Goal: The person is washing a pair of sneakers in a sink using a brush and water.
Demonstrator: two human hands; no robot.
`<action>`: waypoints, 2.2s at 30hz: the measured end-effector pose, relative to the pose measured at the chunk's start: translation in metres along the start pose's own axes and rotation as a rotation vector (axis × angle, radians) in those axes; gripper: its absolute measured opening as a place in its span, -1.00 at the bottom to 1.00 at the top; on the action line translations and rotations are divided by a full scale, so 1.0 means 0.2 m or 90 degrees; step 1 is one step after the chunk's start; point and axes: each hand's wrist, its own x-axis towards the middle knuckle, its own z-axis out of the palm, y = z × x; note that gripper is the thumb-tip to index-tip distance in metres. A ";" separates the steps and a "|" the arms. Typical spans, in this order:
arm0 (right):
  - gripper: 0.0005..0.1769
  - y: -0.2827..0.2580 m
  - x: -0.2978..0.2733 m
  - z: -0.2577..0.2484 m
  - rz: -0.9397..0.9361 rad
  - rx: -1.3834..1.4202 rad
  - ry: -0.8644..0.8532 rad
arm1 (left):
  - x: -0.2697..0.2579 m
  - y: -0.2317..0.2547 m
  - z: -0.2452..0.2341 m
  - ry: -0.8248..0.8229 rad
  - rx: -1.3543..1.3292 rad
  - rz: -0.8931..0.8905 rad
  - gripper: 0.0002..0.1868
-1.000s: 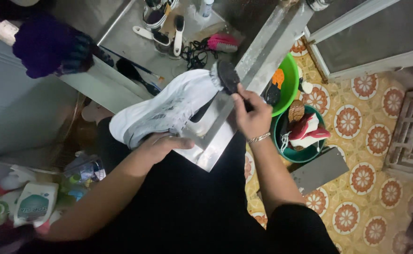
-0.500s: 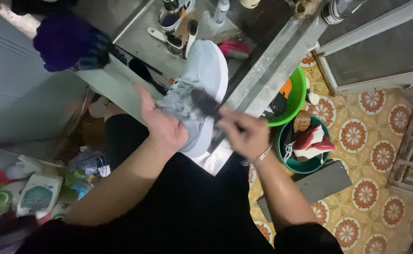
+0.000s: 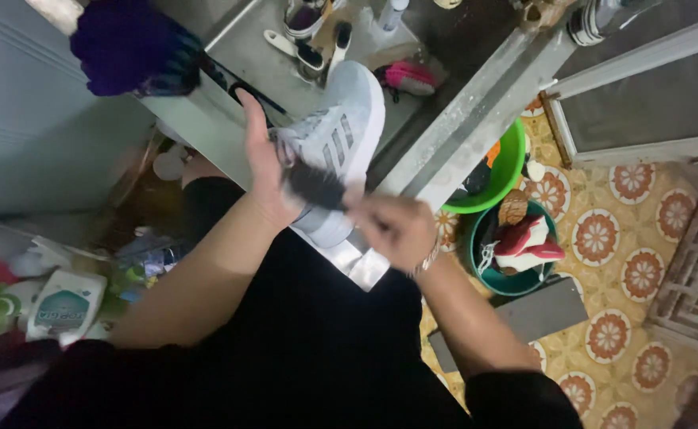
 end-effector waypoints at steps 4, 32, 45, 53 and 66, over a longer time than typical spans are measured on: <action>-0.84 0.12 0.04 -0.05 -0.018 -0.016 -0.067 | 0.04 -0.03 0.06 0.062 0.086 0.048 0.18; -0.75 0.19 -0.03 -0.10 -0.010 0.060 -0.011 | 0.02 -0.15 0.08 -0.032 0.112 -0.077 0.27; -0.81 0.18 -0.12 -0.07 0.033 0.001 0.039 | 0.04 -0.11 0.00 0.039 0.116 -0.008 0.21; -0.80 0.24 -0.09 -0.09 0.035 -0.018 0.026 | 0.05 -0.09 -0.04 0.013 0.186 -0.036 0.40; -0.81 0.11 -0.04 -0.08 -0.019 -0.001 -0.009 | -0.02 -0.06 0.00 -0.012 0.164 -0.032 0.34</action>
